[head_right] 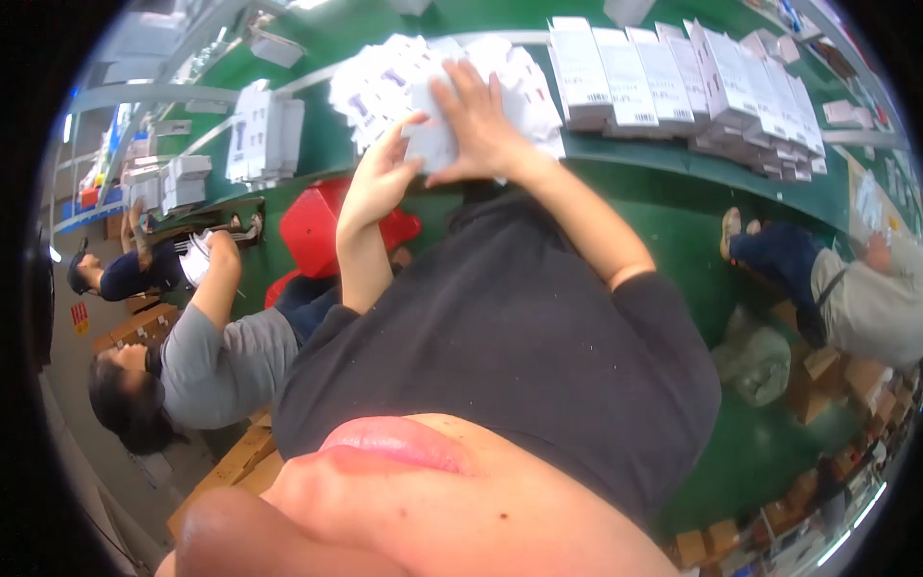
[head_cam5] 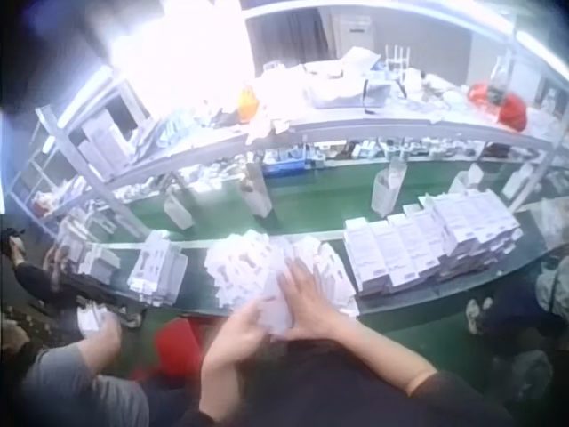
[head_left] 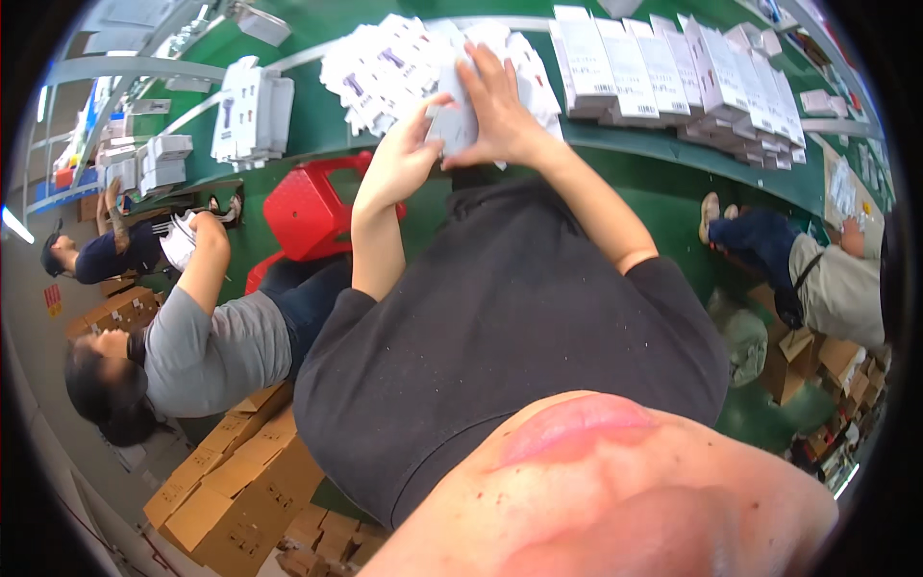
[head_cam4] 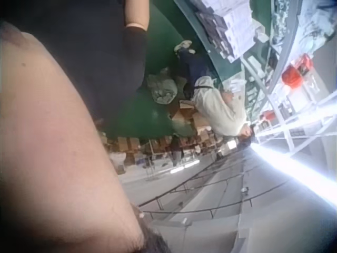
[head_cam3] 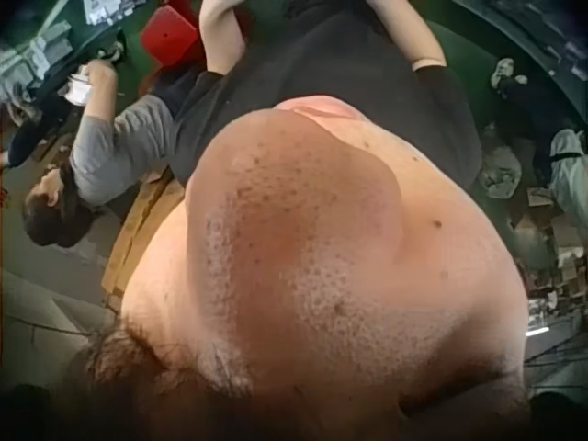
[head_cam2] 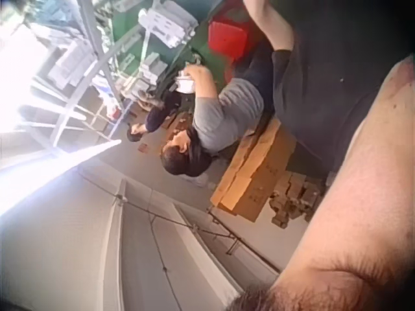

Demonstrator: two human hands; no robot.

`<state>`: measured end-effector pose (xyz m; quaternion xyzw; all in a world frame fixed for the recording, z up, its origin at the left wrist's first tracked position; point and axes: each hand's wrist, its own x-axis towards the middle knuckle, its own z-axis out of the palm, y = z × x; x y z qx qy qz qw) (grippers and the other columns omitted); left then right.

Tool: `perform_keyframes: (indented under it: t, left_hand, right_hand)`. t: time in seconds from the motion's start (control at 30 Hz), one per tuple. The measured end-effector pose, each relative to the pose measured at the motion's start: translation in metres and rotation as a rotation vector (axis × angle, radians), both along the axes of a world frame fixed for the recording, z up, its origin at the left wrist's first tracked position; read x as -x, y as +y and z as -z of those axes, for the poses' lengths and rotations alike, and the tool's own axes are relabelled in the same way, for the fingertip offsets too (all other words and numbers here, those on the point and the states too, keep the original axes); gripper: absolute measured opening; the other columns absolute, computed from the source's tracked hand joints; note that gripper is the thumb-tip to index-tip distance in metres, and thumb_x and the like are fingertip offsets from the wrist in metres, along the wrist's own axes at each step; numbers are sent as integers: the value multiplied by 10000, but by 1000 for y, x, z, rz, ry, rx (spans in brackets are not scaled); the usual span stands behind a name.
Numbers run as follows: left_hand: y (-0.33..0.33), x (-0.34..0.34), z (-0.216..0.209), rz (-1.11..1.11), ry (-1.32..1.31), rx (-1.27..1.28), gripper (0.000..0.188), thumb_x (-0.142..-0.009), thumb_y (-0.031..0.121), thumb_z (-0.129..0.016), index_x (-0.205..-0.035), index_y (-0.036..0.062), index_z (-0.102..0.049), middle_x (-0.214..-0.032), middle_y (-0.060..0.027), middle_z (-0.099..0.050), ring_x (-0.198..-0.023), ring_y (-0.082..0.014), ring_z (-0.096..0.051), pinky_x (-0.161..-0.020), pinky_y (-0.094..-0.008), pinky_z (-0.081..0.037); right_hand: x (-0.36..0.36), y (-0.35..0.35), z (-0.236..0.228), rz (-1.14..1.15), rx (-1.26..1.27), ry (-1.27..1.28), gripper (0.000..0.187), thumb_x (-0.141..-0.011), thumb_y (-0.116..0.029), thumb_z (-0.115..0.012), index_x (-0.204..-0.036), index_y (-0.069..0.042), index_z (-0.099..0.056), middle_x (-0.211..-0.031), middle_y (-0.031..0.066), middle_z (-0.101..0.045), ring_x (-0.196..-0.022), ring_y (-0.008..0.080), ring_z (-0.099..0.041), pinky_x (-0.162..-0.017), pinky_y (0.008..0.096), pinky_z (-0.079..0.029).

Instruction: The person assembles packaging boxes by picking up flat cardboard sheets from a pile on the workbench, folding each sheet into a box by hand, and placing the folded boxes on the table.

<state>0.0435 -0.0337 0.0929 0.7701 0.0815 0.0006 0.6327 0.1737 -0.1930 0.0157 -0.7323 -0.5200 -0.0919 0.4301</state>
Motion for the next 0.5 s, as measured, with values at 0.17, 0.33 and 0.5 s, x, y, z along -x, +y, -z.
perform_keyframes:
  t: [0.17, 0.33, 0.5]
  left_hand:
    - [32, -3, 8, -13, 242, 350, 597, -799, -44, -752, -1365, -38, -563, -1247, -143, -639, -1125, -200, -643, -934, -344, -555]
    - [38, 3, -1, 202, 136, 463, 707, -791, -127, -681, -1447, -22, -441, -1381, -145, -543, -1251, -216, -580, -1028, -353, -520]
    - [30, -19, -1, 96, 200, 40, 638, -797, -119, -711, -1398, -34, -514, -1161, -116, -666, -1041, -179, -684, -902, -329, -576]
  right_hand:
    - [5, 4, -7, -105, -25, -39, 1287, -503, -481, -963, -1578, -162, -333, -1610, 270, -228, -1505, 499, -229, -1173, 735, -118]
    - [6, -2, -14, -118, -63, 62, 1187, -483, -382, -959, -1532, -196, -436, -1593, 249, -266, -1489, 489, -255, -1159, 735, -153]
    - [-13, -9, -23, -93, -9, -32, 1126, -490, -340, -955, -1501, -206, -477, -1585, 260, -271, -1474, 500, -261, -1186, 706, -162]
